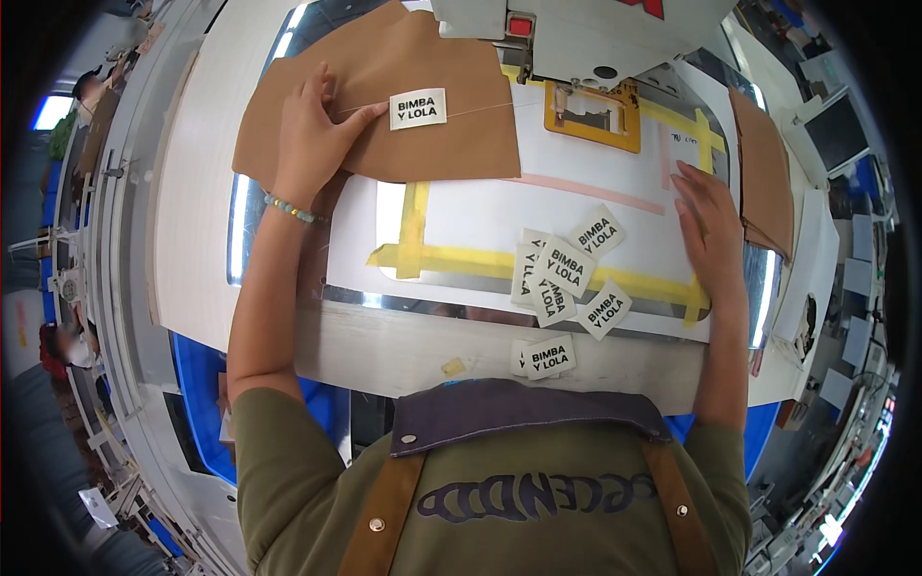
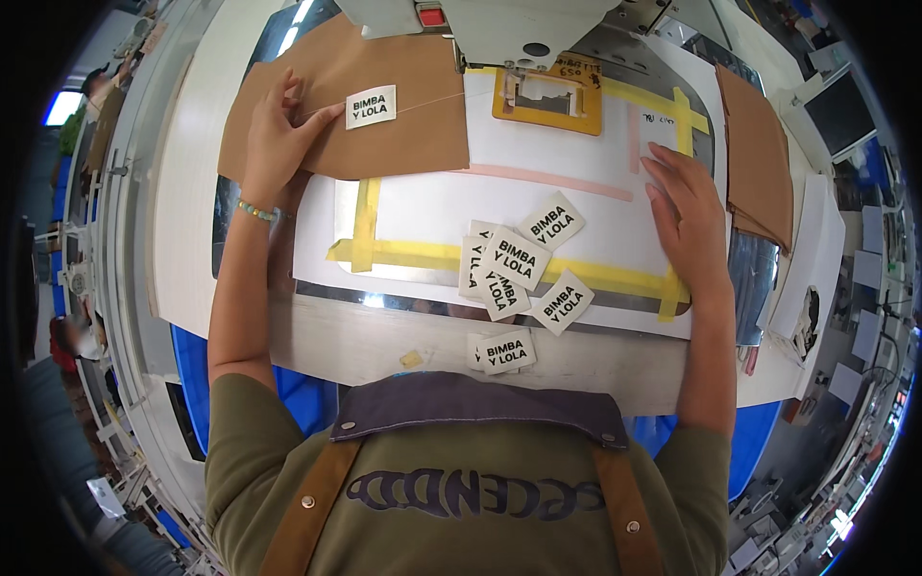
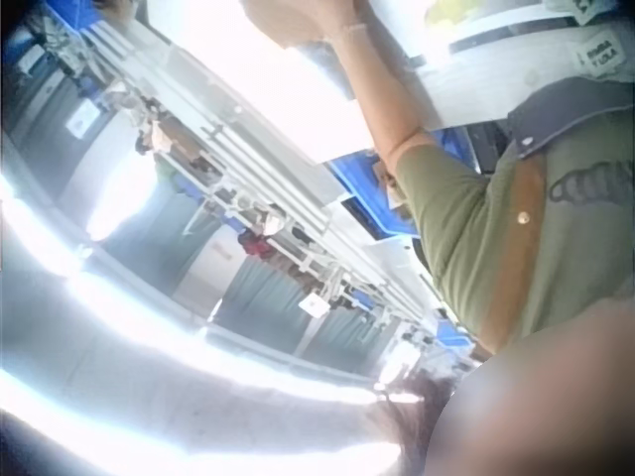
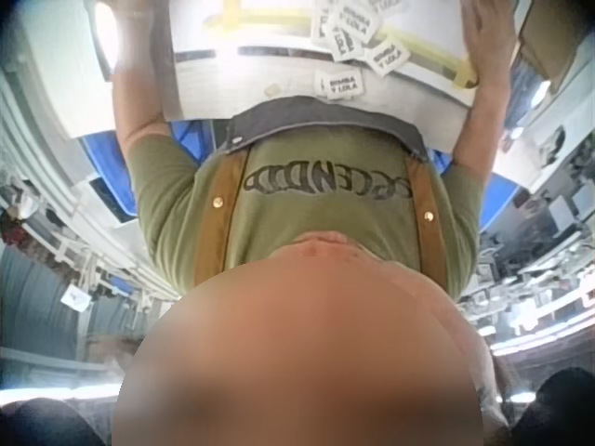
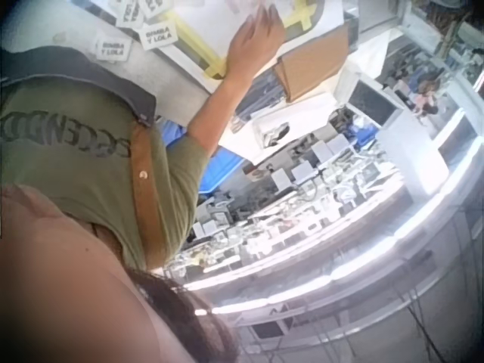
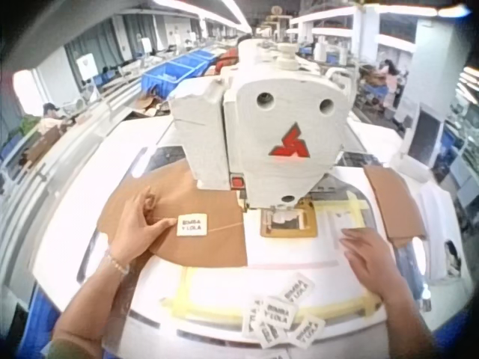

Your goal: Sewing brand labels onto leather or fabric components using a programmable sewing machine.

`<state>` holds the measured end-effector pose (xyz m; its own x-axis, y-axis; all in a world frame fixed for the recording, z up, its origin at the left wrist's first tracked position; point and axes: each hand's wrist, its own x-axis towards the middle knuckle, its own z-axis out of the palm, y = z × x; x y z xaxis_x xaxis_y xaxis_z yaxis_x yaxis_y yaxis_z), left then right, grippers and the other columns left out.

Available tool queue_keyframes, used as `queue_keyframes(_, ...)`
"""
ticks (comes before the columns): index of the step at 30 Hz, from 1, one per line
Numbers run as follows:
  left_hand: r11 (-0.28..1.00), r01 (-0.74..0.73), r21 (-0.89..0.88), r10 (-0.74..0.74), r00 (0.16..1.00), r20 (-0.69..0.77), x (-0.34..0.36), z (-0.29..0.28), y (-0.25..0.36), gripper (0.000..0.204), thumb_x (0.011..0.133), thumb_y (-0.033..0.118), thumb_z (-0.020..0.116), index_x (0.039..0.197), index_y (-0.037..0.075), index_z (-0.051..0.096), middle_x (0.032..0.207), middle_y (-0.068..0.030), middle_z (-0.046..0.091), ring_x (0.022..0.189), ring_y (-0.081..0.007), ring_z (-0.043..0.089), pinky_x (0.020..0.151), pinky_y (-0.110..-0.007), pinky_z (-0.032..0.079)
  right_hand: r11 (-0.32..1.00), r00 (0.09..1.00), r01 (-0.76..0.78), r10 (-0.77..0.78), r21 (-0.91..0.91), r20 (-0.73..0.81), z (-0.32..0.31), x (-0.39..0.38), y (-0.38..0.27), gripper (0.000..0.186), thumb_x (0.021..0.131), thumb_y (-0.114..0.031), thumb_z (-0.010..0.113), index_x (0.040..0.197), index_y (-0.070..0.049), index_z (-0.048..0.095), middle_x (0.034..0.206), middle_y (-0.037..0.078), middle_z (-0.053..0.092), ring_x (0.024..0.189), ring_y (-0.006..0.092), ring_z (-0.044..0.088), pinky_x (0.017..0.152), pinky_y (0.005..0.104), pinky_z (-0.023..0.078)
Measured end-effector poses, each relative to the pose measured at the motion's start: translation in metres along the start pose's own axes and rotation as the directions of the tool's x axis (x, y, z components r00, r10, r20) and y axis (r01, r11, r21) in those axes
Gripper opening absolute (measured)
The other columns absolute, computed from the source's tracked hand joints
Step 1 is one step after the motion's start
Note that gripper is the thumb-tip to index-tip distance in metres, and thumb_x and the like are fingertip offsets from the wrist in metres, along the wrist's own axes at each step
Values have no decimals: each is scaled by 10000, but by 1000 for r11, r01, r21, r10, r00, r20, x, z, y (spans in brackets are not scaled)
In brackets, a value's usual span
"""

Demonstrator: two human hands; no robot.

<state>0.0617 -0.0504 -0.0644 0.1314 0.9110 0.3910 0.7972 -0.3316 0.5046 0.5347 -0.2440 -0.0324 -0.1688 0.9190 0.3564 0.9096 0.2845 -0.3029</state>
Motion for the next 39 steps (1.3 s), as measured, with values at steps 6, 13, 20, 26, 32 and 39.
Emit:
queue_keyframes(6,983,137,-123,-124,986,109,6,-2,5,616,886,233,877,1408,8,639,1113,-35,735,800,-101,634,828,-252,557,999,998,-47,47,-11,33,-3,2,-4,318,968,-29,659,1280,-39,717,1402,118,667,1277,344,616,1100,432,487)
queue_keyframes(13,848,118,-516,-94,993,74,1,-6,5,225,989,71,749,1203,1,741,998,3,735,939,-54,665,853,-217,536,995,993,-89,91,-36,76,-5,0,-2,323,998,-80,641,1311,-48,715,1425,123,655,1325,332,594,1144,433,460)
queue_keyframes(20,773,106,-625,-113,993,28,2,-9,7,150,977,43,752,1121,2,761,973,19,705,910,-47,641,847,-199,534,994,988,-107,109,-22,107,-3,1,2,332,1027,-83,589,1338,-34,696,1461,142,619,1346,312,594,1138,425,470)
queue_keyframes(26,772,120,-624,-126,991,34,1,-13,2,177,966,41,762,1140,7,766,955,34,680,890,-35,620,836,-199,531,995,992,-102,100,23,78,-1,3,-4,314,1016,-104,626,1311,-43,716,1433,124,647,1335,327,590,1144,434,461)
queue_keyframes(32,925,19,-380,-7,999,33,0,-21,3,379,1002,120,731,1369,41,680,1301,-65,692,1174,-148,641,996,-282,510,1000,999,3,-4,14,45,-2,-3,-1,336,974,-60,647,1305,-40,702,1436,133,643,1318,362,594,1124,442,472)
queue_keyframes(39,924,-334,187,262,908,328,11,5,-36,588,1093,319,554,1569,-12,456,1617,-250,455,1516,-403,397,1262,-449,303,995,987,-46,32,-88,-155,-53,-64,20,252,962,-155,722,1196,-66,754,1399,94,675,1311,334,599,1102,455,481)
